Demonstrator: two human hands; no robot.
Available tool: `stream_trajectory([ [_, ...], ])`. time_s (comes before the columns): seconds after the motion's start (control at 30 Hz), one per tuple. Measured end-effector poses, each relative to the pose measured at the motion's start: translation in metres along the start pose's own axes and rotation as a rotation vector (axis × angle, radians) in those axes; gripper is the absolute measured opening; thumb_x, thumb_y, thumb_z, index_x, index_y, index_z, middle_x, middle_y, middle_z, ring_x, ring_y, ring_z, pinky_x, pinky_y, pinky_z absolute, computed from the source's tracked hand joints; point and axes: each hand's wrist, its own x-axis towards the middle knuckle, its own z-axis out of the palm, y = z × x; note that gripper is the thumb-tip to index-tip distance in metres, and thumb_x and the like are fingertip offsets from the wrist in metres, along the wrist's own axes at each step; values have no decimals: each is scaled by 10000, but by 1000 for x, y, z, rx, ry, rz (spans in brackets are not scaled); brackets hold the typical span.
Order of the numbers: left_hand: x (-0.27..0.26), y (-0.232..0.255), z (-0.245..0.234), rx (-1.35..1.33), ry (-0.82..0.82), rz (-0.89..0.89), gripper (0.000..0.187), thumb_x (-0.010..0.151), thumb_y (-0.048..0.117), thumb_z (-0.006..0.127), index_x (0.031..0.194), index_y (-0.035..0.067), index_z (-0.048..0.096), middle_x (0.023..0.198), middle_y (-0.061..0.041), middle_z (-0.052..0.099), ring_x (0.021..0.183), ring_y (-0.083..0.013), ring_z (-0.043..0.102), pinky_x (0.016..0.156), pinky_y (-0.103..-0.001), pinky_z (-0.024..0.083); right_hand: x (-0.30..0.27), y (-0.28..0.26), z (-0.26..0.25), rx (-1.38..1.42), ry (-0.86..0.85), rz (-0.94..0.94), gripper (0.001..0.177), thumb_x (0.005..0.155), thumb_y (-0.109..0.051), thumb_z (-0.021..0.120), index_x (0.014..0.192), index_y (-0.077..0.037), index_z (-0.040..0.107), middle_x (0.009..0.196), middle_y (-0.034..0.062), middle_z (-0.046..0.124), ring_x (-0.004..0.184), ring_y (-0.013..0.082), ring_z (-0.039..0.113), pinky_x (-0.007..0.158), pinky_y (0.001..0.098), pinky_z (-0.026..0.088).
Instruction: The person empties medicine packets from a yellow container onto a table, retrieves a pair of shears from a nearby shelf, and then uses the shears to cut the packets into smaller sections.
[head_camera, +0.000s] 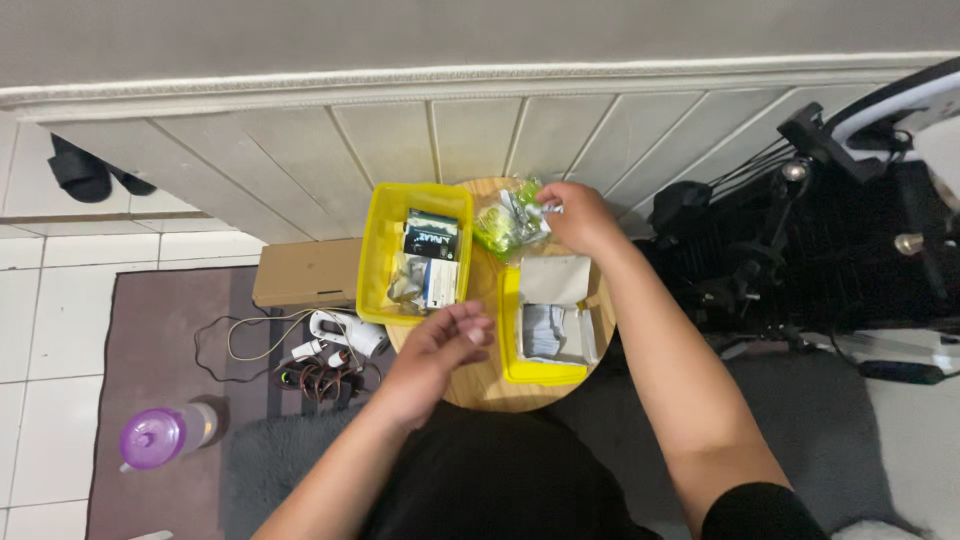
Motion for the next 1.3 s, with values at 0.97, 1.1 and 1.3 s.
stream_trajectory([
  [0.97, 52, 46, 55, 54, -139, 121, 133, 970, 149, 678, 1006, 21, 681, 890, -41, 733, 777, -93, 671, 683, -269, 569, -188, -165, -55, 21, 234, -543, 247, 890, 53, 695, 1116, -46, 696, 1102, 121, 700, 1124, 328, 706, 982, 387, 562],
  [1.1, 54, 42, 51, 95, -162, 114, 128, 981, 136, 685, 981, 8, 673, 851, -43, 716, 707, -107, 673, 660, -290, 594, -191, -158, -55, 155, 218, -462, 186, 893, 66, 679, 1059, -17, 682, 1086, 126, 715, 1071, 269, 721, 1046, 371, 542],
  [1.3, 47, 39, 53, 287, -107, 155, 132, 979, 136, 654, 1005, 14, 697, 790, -43, 713, 673, -96, 673, 646, -260, 578, -194, -137, -56, 772, 340, -270, 191, 969, 114, 628, 1133, 18, 635, 1203, 116, 653, 1177, 222, 660, 1060, 339, 535],
])
